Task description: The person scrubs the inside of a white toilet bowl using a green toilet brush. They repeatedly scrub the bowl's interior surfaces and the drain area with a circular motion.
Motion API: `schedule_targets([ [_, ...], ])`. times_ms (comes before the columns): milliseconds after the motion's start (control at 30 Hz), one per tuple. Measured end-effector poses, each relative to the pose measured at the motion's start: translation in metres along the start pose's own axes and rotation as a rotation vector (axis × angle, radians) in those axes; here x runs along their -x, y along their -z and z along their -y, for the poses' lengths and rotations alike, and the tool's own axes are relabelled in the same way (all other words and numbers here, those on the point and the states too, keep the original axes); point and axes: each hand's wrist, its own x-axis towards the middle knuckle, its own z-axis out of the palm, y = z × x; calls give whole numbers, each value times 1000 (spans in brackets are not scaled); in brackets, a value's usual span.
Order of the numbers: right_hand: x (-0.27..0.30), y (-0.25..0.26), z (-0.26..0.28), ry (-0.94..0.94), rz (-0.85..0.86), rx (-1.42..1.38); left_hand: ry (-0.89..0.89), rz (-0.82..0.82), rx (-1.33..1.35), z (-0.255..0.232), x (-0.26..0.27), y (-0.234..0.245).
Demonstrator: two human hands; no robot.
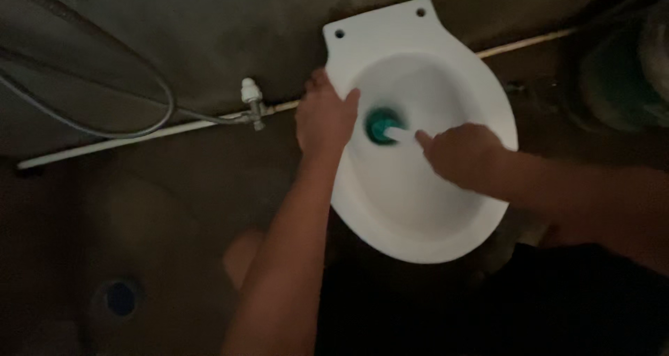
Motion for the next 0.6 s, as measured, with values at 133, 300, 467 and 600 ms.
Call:
schedule_targets([
  [133, -12, 9, 15, -46, -11, -182, -76, -92, -16, 0, -17, -9],
  [300, 20, -38, 26, -29, -18, -1089, -517, -574, -101, -1, 16, -27],
  [467, 48, -50, 17, 138, 265, -825, -5, 164, 307, -25, 79, -35],
  [600, 38, -3, 1, 196, 286, -347, 425, 635, 662, -25, 87, -30],
])
